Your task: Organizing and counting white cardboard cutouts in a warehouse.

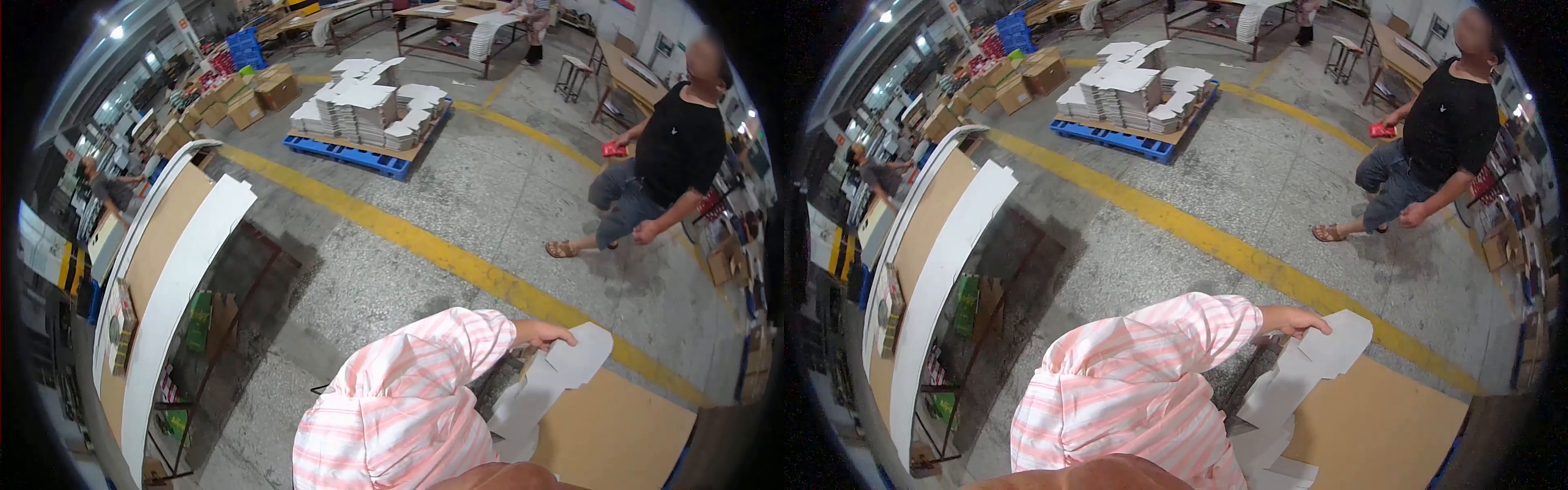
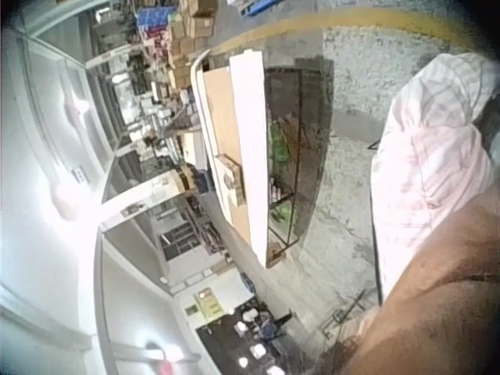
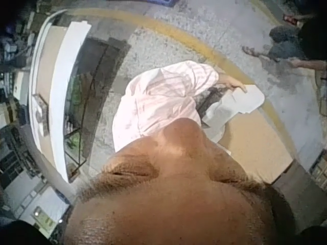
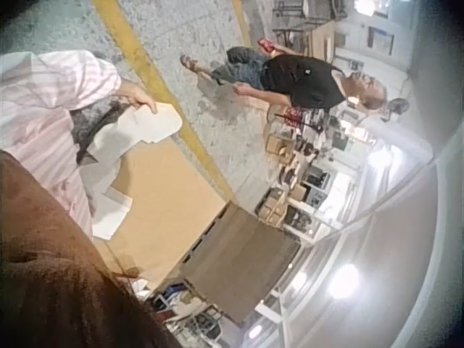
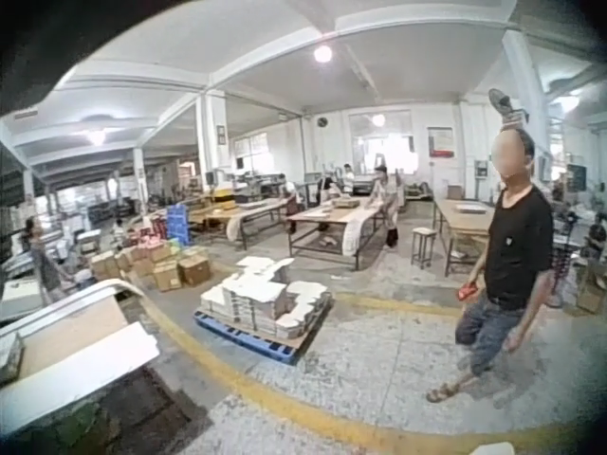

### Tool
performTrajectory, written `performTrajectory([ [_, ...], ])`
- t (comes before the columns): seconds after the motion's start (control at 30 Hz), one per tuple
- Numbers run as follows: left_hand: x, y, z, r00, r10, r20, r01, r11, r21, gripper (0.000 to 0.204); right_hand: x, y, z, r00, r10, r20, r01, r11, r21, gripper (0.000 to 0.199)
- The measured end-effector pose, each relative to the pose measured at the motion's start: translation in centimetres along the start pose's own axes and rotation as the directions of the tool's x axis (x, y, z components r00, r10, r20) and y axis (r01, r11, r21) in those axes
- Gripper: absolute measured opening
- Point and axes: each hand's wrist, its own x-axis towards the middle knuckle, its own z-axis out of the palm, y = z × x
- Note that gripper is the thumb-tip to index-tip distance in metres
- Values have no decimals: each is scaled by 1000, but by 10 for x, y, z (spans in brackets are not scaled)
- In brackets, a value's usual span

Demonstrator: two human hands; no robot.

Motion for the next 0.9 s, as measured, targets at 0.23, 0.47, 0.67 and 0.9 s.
performTrajectory([
  [0.23, -21, -3, 27, 984, 145, -102, -137, 987, 85, 45, 21, -52, -9, 992, -123, -13, 123, 991, 54, 62],
  [0.47, -26, -1, 34, 987, 158, -30, -150, 973, 177, 47, 32, -87, -25, 997, -73, 19, 71, 993, 91, 62],
  [0.67, 1, -19, 14, 994, 109, 11, -109, 994, -9, 50, 25, -79, -35, 987, 125, 103, -134, 987, 90, 62],
  [0.9, 6, -22, -25, 995, 9, -104, -17, 997, -80, 45, -105, 36, -34, 749, 588, 307, -559, 808, -184, 62],
])
